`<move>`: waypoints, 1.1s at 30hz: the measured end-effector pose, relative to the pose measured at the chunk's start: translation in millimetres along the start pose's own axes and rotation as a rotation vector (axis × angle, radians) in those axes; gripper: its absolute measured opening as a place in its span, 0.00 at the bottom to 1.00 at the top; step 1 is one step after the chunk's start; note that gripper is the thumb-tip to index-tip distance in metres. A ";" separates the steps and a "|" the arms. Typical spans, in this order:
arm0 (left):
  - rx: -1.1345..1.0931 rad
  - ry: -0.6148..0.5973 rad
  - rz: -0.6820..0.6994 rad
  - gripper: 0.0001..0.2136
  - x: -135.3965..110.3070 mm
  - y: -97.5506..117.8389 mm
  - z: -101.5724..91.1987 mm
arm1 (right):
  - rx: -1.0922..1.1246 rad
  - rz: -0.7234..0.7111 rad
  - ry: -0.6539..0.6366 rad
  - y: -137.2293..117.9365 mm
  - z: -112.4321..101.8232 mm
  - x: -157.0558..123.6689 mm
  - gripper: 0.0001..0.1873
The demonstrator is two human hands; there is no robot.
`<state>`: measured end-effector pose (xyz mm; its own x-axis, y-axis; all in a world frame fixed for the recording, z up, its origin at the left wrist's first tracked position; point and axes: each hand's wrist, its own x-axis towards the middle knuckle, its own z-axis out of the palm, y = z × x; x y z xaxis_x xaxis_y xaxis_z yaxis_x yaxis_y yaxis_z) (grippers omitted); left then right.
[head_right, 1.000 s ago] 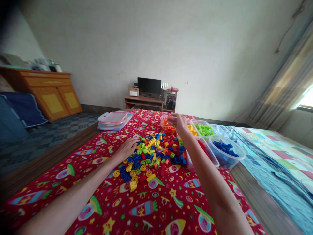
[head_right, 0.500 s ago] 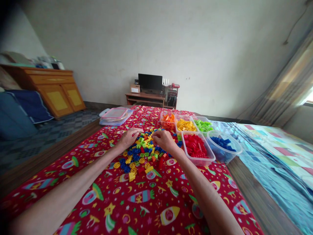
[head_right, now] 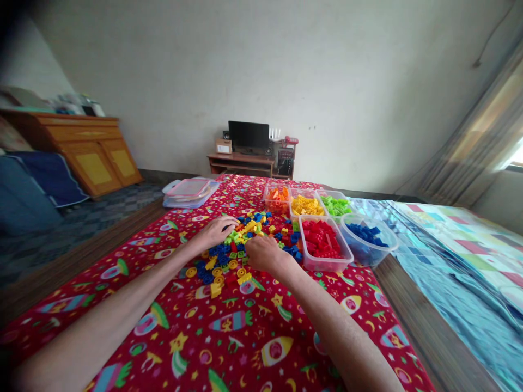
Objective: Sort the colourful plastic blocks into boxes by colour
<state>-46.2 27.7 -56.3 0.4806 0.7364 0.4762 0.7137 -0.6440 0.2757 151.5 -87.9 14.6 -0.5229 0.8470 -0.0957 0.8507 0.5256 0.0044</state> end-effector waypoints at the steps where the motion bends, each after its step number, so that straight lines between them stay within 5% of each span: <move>1: -0.008 -0.003 -0.002 0.16 -0.4 0.4 -2.5 | -0.007 -0.003 -0.006 0.1 -0.4 -0.4 0.19; 7: -0.037 0.028 -0.086 0.17 0.0 -1.4 -7.1 | 0.056 -0.014 0.036 13.2 3.7 1.8 0.17; 16: -0.006 -0.026 -0.008 0.16 1.4 -15.1 1.7 | 0.197 0.116 0.392 25.9 7.9 17.8 0.14; 25: 0.071 -0.029 0.117 0.10 9.2 -12.7 7.5 | 0.450 0.103 0.507 29.3 9.8 23.6 0.16; 33: 0.131 -0.021 0.141 0.15 7.3 -6.7 15.3 | 0.453 0.089 0.536 30.0 9.8 22.9 0.15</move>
<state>-39.7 40.6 -67.5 0.5900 0.6456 0.4848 0.6978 -0.7098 0.0961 165.6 -53.5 2.8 -0.3060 0.8686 0.3896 0.7692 0.4668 -0.4365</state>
